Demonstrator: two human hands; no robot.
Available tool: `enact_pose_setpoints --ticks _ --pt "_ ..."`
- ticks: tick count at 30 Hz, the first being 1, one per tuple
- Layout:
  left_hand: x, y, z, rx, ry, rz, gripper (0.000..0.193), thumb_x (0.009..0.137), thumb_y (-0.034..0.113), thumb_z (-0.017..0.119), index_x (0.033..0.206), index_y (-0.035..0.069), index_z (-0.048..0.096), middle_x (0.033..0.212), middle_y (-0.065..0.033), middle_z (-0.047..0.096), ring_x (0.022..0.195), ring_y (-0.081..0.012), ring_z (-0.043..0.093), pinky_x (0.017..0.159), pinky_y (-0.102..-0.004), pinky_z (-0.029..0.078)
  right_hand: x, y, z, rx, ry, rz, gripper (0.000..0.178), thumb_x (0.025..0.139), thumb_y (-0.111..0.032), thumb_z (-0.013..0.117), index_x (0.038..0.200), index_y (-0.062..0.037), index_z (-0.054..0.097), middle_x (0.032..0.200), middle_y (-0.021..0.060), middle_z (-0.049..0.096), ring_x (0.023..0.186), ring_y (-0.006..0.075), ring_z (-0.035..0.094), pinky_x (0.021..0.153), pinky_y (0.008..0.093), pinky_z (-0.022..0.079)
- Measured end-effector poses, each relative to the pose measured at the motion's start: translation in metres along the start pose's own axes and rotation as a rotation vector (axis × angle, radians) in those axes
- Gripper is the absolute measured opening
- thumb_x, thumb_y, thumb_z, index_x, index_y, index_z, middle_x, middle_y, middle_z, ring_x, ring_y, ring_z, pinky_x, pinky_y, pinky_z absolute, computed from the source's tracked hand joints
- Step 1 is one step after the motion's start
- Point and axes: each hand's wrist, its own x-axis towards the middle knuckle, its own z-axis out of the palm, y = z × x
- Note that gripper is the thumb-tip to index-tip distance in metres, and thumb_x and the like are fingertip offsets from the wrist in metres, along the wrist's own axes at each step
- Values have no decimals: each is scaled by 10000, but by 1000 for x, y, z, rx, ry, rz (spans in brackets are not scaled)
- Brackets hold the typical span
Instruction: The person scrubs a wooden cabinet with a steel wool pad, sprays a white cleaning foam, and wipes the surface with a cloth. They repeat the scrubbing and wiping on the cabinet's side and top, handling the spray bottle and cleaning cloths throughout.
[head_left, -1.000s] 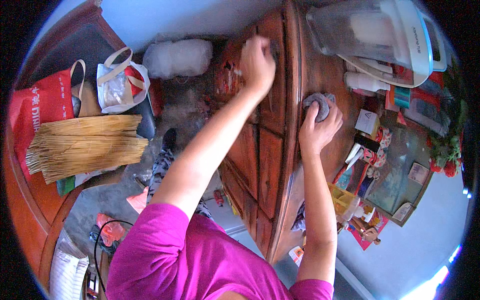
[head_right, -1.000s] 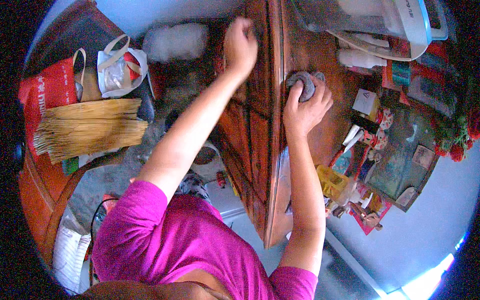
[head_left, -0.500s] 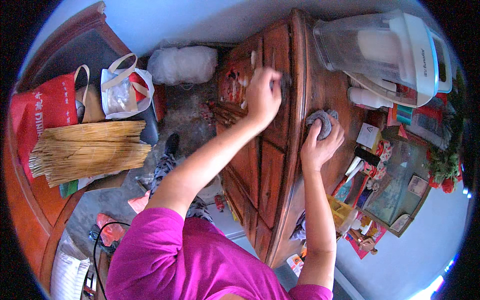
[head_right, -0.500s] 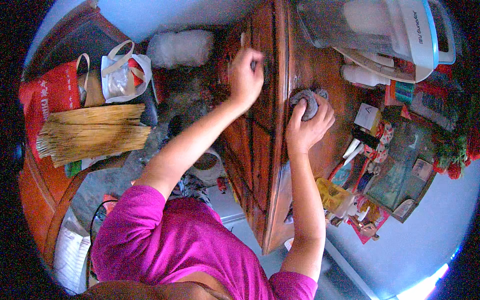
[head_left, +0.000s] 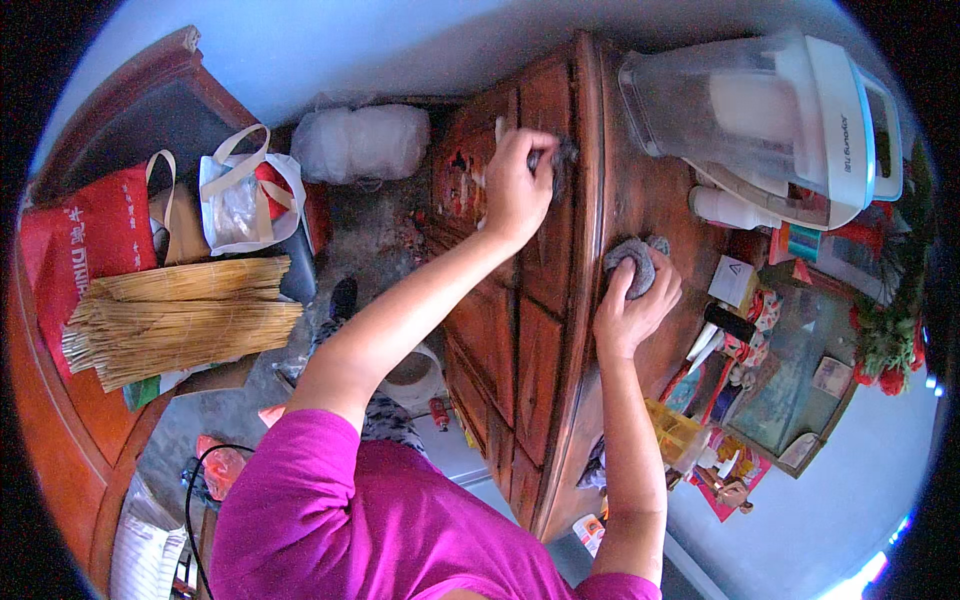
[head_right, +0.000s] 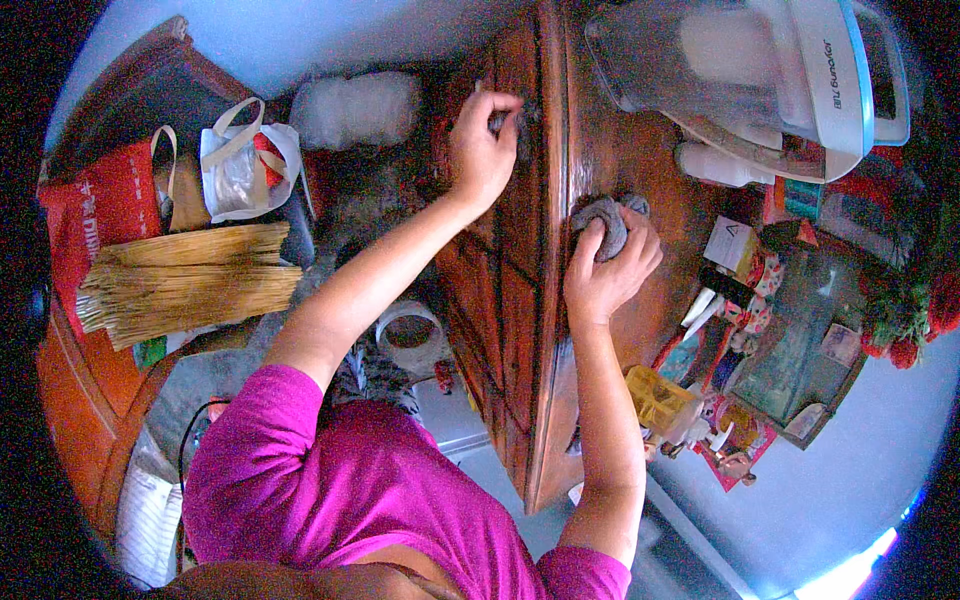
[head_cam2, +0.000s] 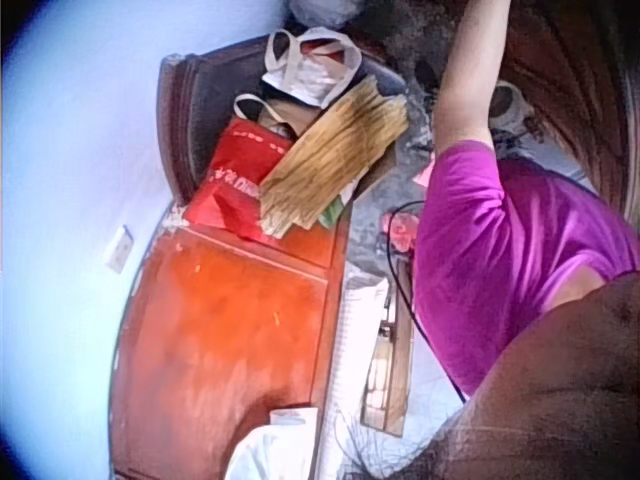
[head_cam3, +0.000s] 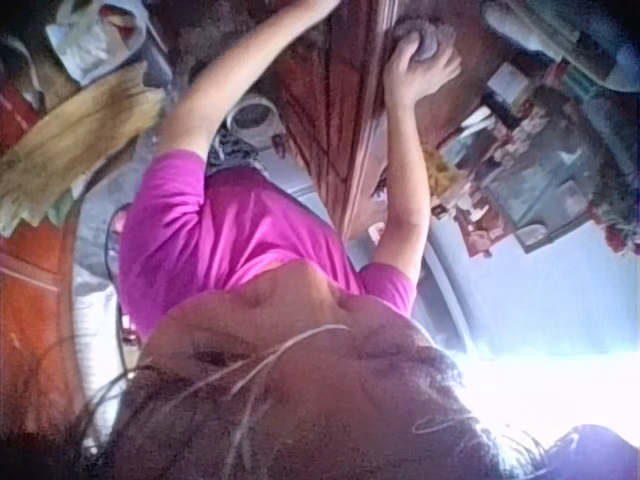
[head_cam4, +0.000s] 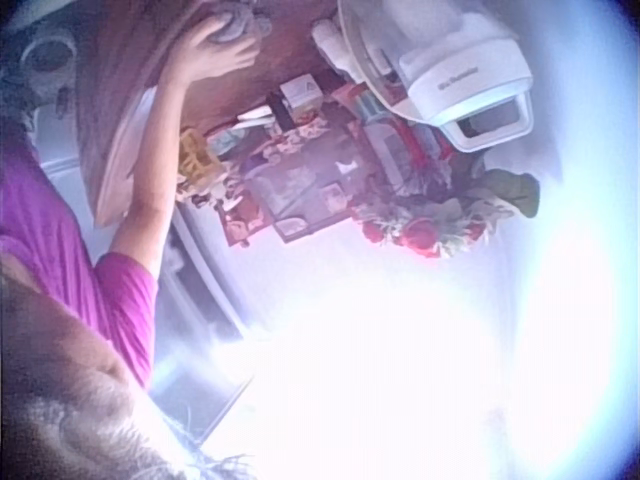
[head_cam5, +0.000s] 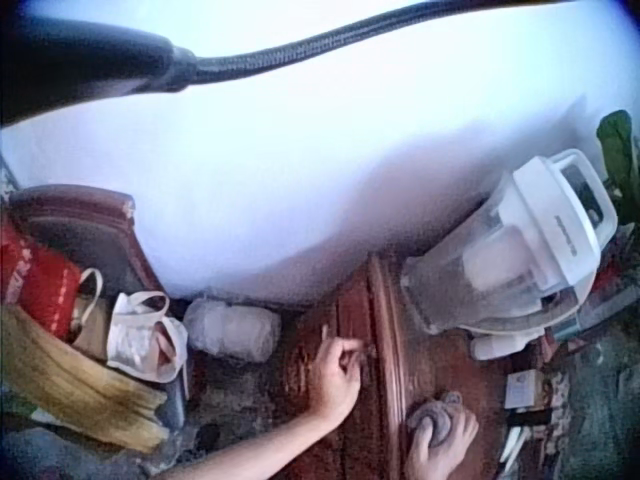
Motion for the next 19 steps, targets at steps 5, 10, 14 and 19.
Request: enact_pose_setpoints --ticks 5,10,14,19 --pt "88 -13 14 95 84 71 243 857 -59 677 1050 88 697 1004 -132 666 972 -354 679 837 -469 536 0 -4 2 22 -1 -38 311 953 -259 670 1182 -52 632 1203 177 631 1151 401 553 1043 506 403" --pt "69 -4 -6 212 -188 149 239 874 -37 675 1071 94 710 1000 -143 659 922 -387 674 794 -495 547 -1 1 0 6 -25 -7 327 973 -268 660 1203 -37 635 1194 177 625 1155 395 555 1052 499 396" --pt "99 -5 3 257 -75 172 246 870 -35 666 1063 107 722 983 -154 663 920 -399 683 794 -508 552 2 -5 -2 17 -19 -14 322 953 -261 672 1195 -51 638 1191 172 632 1145 398 555 1041 502 405" --pt "107 -19 16 180 -21 46 219 863 20 693 1054 121 727 1030 -162 683 938 -412 699 833 -497 569 3 -2 1 18 -16 -4 342 918 -261 700 1208 -89 639 1195 163 636 1142 401 552 1047 514 410"
